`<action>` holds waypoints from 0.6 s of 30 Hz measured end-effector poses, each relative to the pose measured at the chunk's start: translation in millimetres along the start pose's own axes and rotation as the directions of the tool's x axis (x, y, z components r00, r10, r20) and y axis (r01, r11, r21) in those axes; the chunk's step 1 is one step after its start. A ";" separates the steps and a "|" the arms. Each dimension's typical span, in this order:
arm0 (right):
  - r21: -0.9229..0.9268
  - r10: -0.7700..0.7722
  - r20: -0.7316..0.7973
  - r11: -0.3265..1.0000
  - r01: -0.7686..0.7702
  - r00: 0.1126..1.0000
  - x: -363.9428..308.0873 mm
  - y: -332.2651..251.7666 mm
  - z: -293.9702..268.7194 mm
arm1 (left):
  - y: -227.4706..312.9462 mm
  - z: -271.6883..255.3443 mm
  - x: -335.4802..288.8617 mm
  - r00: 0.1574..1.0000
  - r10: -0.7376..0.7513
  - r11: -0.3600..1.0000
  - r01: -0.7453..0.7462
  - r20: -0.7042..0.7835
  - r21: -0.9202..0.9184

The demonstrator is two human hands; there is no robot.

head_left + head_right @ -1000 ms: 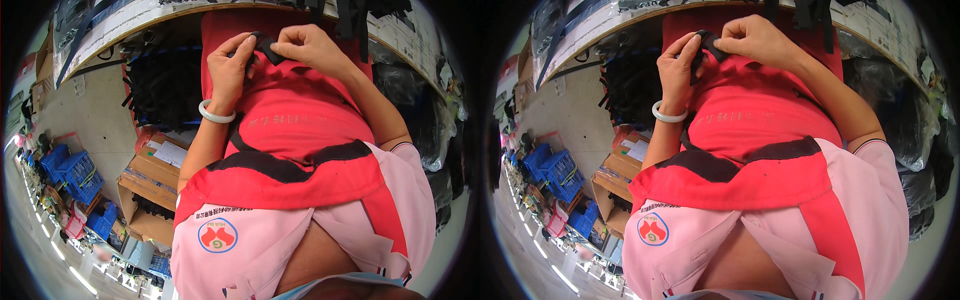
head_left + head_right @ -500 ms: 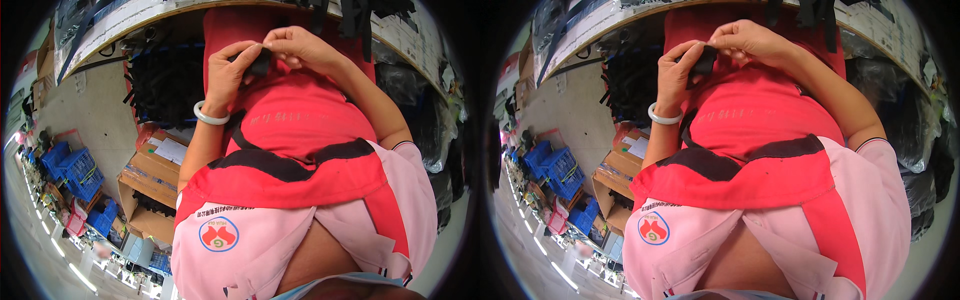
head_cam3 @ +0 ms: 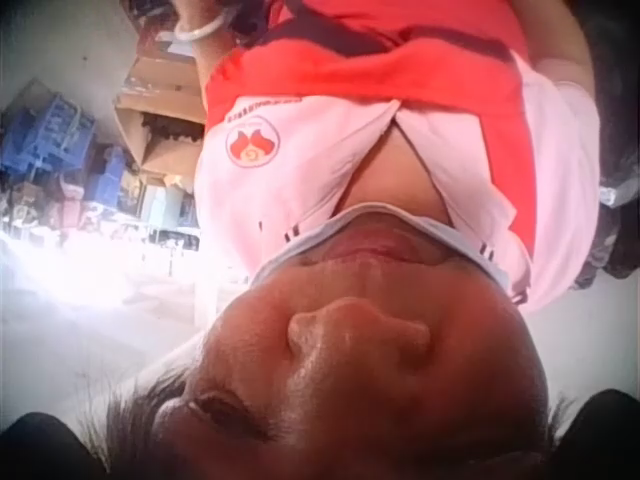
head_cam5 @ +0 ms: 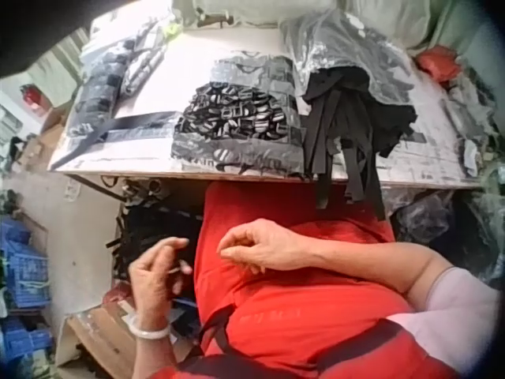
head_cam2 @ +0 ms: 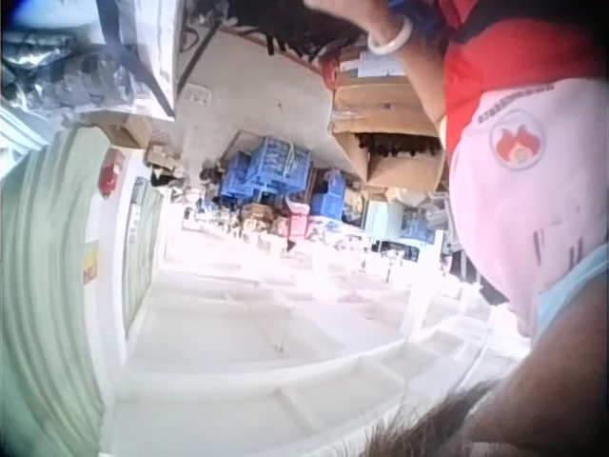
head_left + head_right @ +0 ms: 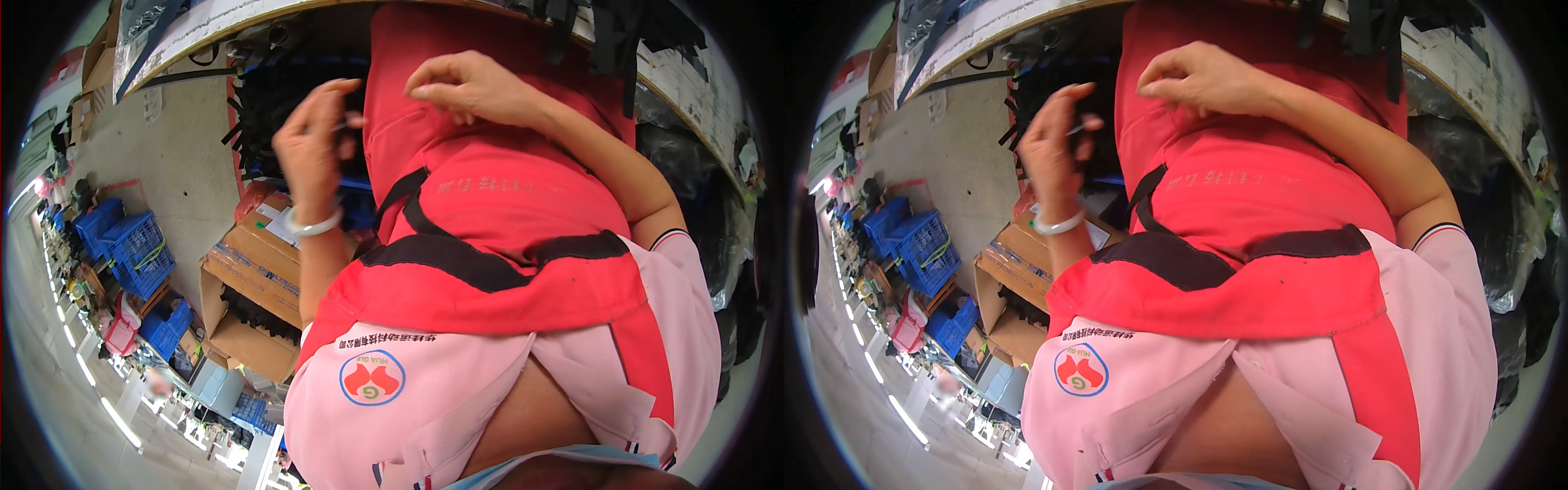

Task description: Threading nylon straps through plastic buckles at an assembly workstation.

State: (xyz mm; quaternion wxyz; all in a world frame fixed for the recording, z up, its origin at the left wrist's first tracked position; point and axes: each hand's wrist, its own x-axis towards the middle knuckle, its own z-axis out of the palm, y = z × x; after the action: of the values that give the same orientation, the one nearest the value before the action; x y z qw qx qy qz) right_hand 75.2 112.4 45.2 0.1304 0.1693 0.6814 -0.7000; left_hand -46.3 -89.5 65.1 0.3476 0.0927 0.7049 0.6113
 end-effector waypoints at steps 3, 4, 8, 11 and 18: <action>-0.006 0.014 0.032 1.000 -0.014 0.999 2.3 2.6 2.5 | -33.5 59.2 11.0 0.976 0.196 0.979 -0.190 0.093 -0.070; -0.013 0.016 0.029 1.000 -0.016 0.999 0.4 3.4 -0.6 | -34.9 64.2 13.5 0.986 0.109 0.980 -0.086 0.125 -0.182; 0.170 0.058 -0.135 0.985 -0.034 0.989 -9.2 9.6 -17.9 | -45.2 66.8 29.1 0.937 -0.077 0.815 0.255 0.340 -0.521; 0.268 0.049 -0.185 0.963 0.003 0.981 -12.8 17.2 -31.7 | -46.6 64.2 30.2 0.936 -0.117 0.879 0.254 0.332 -0.403; 0.060 -0.108 -0.179 0.991 0.120 0.978 -18.4 20.5 -33.3 | -32.4 76.8 27.3 0.902 -0.131 0.989 0.145 0.412 -0.003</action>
State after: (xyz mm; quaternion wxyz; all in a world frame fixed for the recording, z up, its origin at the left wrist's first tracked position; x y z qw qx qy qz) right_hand 102.4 143.9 33.7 0.0237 0.1952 0.6738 -0.7123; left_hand -10.8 -20.7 24.0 0.5319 0.1630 0.6105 0.5637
